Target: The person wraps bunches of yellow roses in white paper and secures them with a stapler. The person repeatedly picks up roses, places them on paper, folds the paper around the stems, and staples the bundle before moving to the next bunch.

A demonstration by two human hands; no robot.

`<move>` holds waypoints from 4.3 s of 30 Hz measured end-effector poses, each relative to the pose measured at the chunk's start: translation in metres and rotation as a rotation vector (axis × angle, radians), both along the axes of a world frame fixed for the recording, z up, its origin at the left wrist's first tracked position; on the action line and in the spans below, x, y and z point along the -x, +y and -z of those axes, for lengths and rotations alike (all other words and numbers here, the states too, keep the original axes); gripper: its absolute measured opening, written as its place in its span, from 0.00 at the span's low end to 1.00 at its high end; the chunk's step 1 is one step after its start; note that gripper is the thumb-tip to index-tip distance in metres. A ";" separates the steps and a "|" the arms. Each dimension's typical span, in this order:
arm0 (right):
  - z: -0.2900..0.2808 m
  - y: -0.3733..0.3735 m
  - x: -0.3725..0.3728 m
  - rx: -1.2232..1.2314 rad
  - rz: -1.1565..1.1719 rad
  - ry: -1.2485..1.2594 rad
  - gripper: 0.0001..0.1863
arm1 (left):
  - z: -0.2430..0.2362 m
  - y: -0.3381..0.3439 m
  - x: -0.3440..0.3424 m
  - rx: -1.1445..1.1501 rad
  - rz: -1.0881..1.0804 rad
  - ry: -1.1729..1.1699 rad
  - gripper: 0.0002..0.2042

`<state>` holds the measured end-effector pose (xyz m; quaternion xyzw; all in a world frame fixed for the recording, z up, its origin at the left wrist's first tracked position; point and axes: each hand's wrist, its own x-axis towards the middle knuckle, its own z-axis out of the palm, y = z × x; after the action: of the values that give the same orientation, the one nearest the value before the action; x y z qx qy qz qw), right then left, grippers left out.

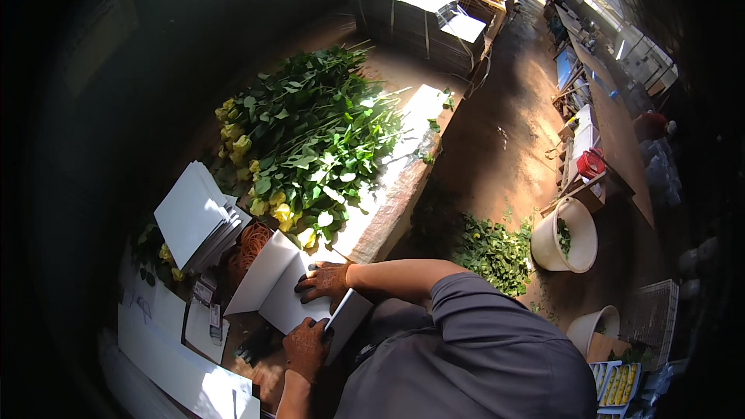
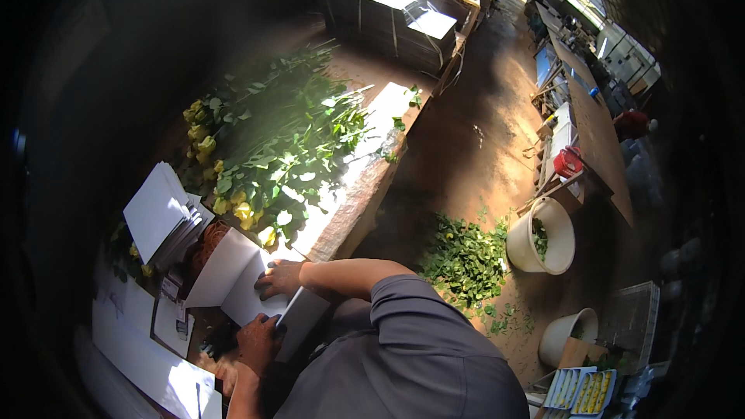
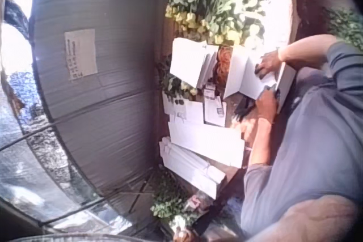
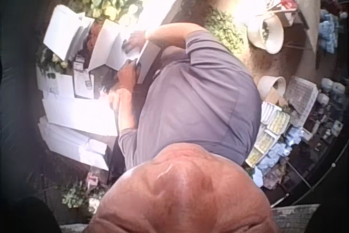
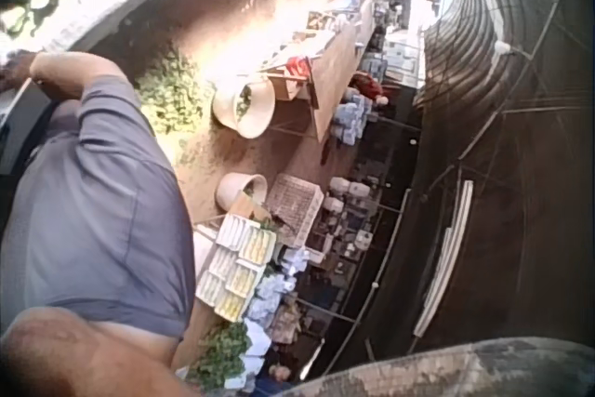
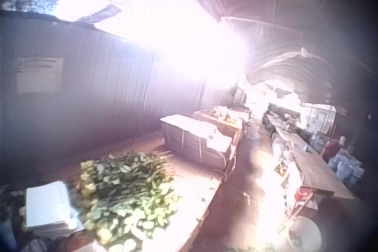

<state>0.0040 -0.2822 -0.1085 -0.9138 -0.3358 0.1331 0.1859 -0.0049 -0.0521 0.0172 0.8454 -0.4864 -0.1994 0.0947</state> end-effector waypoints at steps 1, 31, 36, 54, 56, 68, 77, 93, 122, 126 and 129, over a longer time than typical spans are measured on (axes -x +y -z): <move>-0.007 -0.002 0.002 0.025 0.008 0.026 0.44 | 0.003 0.000 0.001 0.059 0.001 -0.025 0.14; -0.071 -0.230 -0.246 0.048 0.569 -0.223 0.18 | 0.009 -0.017 -0.102 0.163 -0.595 -0.315 0.23; -0.227 -0.194 -0.163 -0.216 0.370 -0.529 0.16 | 0.026 -0.017 -0.115 0.288 -0.649 -0.324 0.18; -0.059 -0.035 -0.049 -0.050 -0.296 0.657 0.19 | 0.083 0.035 -0.031 -0.133 -0.274 0.304 0.21; -0.101 -0.079 -0.111 -0.106 -0.315 0.655 0.15 | 0.082 0.033 -0.025 -0.120 -0.333 0.294 0.22; -0.096 -0.194 -0.233 0.063 0.413 -0.043 0.25 | 0.103 0.046 -0.025 0.174 -0.396 0.391 0.16; -0.257 -0.148 -0.137 -0.237 0.418 -0.658 0.15 | 0.111 0.049 -0.021 0.247 -0.433 0.390 0.16; -0.055 -0.003 -0.038 -0.010 -0.087 0.214 0.18 | 0.109 0.047 -0.015 0.411 -0.666 0.416 0.51; -0.061 -0.014 -0.053 -0.104 0.077 0.270 0.14 | 0.114 0.037 -0.017 0.311 -0.685 0.287 0.32; -0.025 -0.004 -0.039 -0.079 0.067 0.215 0.14 | 0.109 0.034 -0.013 0.358 -0.866 0.375 0.45; -0.020 -0.004 -0.033 -0.061 0.026 0.165 0.13 | 0.112 0.035 -0.017 0.377 -0.813 0.371 0.41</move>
<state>0.0371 -0.2860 -0.0889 -0.8979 -0.3114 0.1953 0.2421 0.0119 -0.0174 -0.0945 0.8852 -0.1195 -0.2020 0.4017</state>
